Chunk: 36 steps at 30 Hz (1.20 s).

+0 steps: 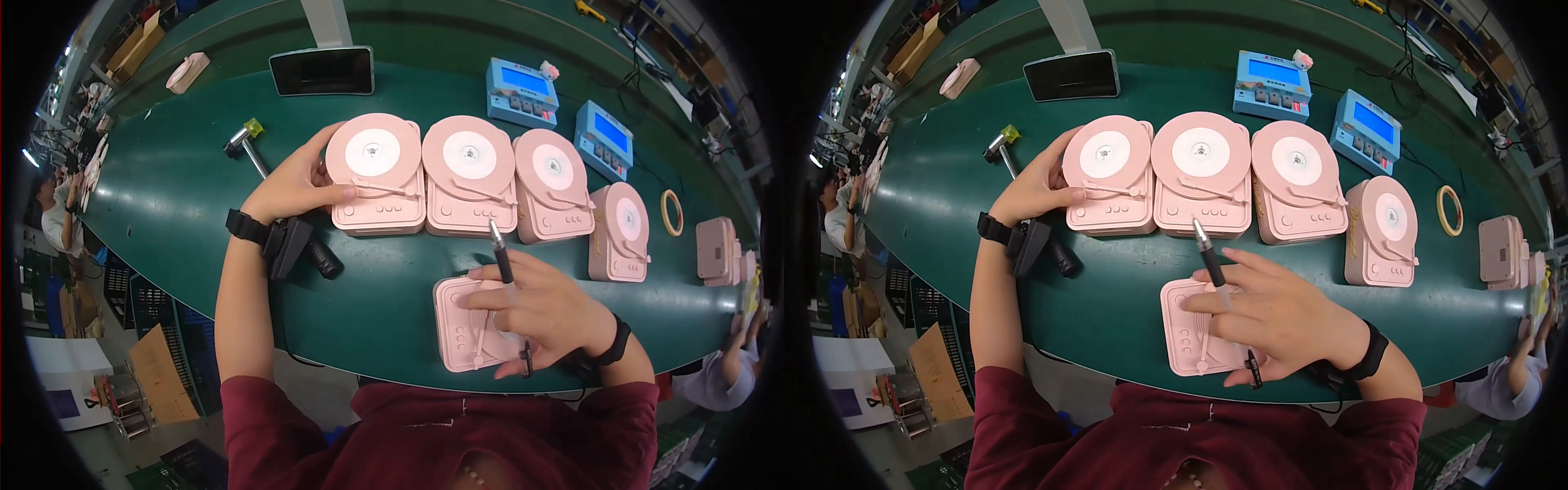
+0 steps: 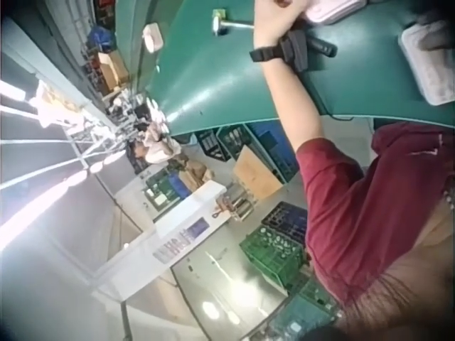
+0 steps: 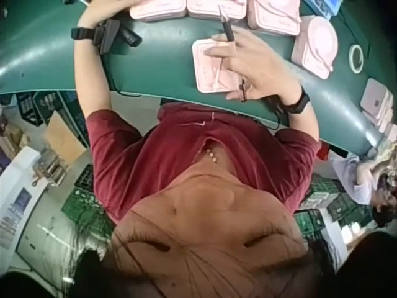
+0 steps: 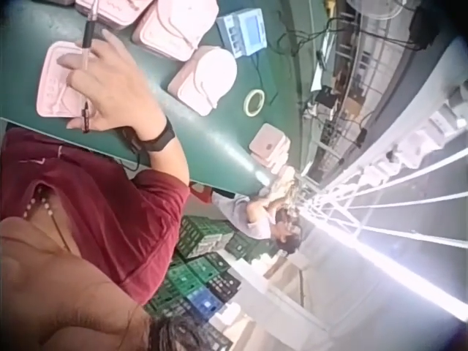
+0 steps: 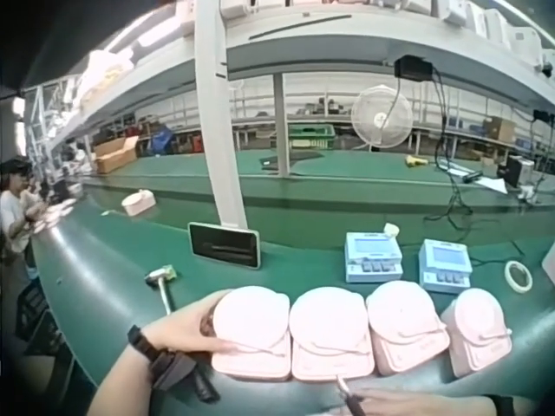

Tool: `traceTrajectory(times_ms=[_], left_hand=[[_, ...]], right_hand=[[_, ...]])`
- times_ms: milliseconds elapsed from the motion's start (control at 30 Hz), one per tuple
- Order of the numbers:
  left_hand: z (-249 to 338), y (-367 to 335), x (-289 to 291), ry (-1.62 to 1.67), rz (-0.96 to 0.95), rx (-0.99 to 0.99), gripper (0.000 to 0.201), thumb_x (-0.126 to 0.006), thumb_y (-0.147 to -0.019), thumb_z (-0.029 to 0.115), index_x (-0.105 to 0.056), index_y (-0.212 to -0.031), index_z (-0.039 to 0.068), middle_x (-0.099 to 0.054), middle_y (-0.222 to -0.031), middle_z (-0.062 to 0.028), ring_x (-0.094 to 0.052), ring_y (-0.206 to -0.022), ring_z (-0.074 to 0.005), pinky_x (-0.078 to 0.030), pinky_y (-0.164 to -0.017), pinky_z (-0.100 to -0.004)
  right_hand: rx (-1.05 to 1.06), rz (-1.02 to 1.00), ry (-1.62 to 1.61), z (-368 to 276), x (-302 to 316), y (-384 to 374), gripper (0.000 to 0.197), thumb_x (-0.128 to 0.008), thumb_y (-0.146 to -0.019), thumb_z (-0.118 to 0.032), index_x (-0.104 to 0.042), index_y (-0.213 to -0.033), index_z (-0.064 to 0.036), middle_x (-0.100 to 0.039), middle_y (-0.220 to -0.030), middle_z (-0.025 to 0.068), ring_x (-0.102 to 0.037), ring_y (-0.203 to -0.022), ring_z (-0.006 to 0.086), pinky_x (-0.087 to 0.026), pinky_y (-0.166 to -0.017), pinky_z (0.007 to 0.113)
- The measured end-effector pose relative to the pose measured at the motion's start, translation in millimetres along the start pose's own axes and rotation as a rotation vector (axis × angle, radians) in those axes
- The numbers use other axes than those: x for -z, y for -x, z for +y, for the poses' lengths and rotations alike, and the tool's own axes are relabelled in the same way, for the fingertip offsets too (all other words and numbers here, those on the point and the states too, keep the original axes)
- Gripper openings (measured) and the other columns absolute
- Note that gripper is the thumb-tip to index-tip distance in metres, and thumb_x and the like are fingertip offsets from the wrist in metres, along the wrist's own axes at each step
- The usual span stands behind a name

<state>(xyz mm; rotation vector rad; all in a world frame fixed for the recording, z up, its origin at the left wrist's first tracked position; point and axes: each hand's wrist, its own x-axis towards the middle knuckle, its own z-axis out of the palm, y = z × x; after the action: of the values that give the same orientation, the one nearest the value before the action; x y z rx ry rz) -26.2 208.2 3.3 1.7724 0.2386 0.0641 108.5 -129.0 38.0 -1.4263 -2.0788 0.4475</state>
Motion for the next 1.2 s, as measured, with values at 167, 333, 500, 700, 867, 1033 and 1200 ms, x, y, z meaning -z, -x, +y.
traceTrajectory(times_ms=[167,333,500,700,867,1033,1200], left_hand=[[0.5,0.9,-1.0,0.042,0.014,0.013,0.093,-0.081,-0.072,0.016,-0.027,-0.146,0.004,-0.054,-0.122,-0.008,-0.057,-0.096,-0.0103,-0.051,-0.072,-0.0221],[0.3,0.6,-0.2,0.043,-0.006,0.026,0.095,-0.082,-0.07,0.016,-0.026,-0.146,0.005,-0.052,-0.125,-0.0082,-0.057,-0.1,-0.0111,-0.051,-0.075,-0.0231],[1.4,0.4,-1.2,0.026,0.003,0.03,0.095,-0.082,-0.07,0.016,-0.026,-0.146,0.005,-0.051,-0.127,-0.0089,-0.056,-0.104,-0.0124,-0.051,-0.077,-0.0238],[3.5,0.1,-1.5,0.014,-0.001,0.03,0.095,-0.081,-0.07,0.014,-0.025,-0.147,0.005,-0.051,-0.128,-0.0091,-0.057,-0.106,-0.0131,-0.052,-0.079,-0.0244],[2.7,2.2,-0.6,0.037,-0.012,0.042,0.096,-0.081,-0.07,0.013,-0.024,-0.147,0.005,-0.051,-0.129,-0.0094,-0.057,-0.108,-0.0135,-0.052,-0.081,-0.0245],[2.5,-0.6,-1.6,0.058,-0.007,0.042,0.097,-0.081,-0.07,0.012,-0.023,-0.148,0.005,-0.05,-0.131,-0.0099,-0.056,-0.11,-0.014,-0.052,-0.084,-0.0254],[1.9,0.6,-0.7,0.063,-0.006,0.034,0.097,-0.08,-0.07,0.011,-0.022,-0.148,0.004,-0.048,-0.134,-0.0107,-0.055,-0.114,-0.015,-0.051,-0.088,-0.0268]], right_hand=[[0.004,-0.026,0.042,0.6,-0.6,0.5,0.049,-0.079,-0.067,-0.046,-0.054,-0.086,-0.0084,-0.059,-0.127,0.0085,-0.056,-0.113,0.0375,-0.04,-0.098,0.052],[0.001,-0.006,0.01,0.2,0.2,1.2,0.047,-0.079,-0.067,-0.045,-0.056,-0.084,-0.0081,-0.06,-0.127,0.0075,-0.057,-0.112,0.037,-0.042,-0.096,0.049],[0.0,0.016,-0.024,2.9,-1.2,2.2,0.046,-0.079,-0.067,-0.045,-0.056,-0.083,-0.0082,-0.06,-0.127,0.0073,-0.056,-0.113,0.0366,-0.042,-0.095,0.047],[0.004,0.015,-0.01,2.0,-2.0,4.2,0.045,-0.078,-0.068,-0.046,-0.056,-0.082,-0.0083,-0.06,-0.127,0.0075,-0.055,-0.114,0.0361,-0.041,-0.095,0.046],[0.013,0.023,-0.004,1.4,-2.6,3.7,0.043,-0.076,-0.07,-0.045,-0.056,-0.081,-0.0085,-0.059,-0.128,0.008,-0.055,-0.115,0.0361,-0.04,-0.095,0.046],[0.003,0.023,0.008,3.6,-4.7,6.6,0.041,-0.075,-0.071,-0.044,-0.056,-0.081,-0.0088,-0.059,-0.128,0.0082,-0.054,-0.116,0.0359,-0.04,-0.096,0.046],[0.02,0.038,-0.001,4.6,-4.7,6.9,0.04,-0.074,-0.073,-0.044,-0.056,-0.083,-0.0094,-0.058,-0.129,0.0082,-0.053,-0.118,0.0353,-0.038,-0.098,0.048]])
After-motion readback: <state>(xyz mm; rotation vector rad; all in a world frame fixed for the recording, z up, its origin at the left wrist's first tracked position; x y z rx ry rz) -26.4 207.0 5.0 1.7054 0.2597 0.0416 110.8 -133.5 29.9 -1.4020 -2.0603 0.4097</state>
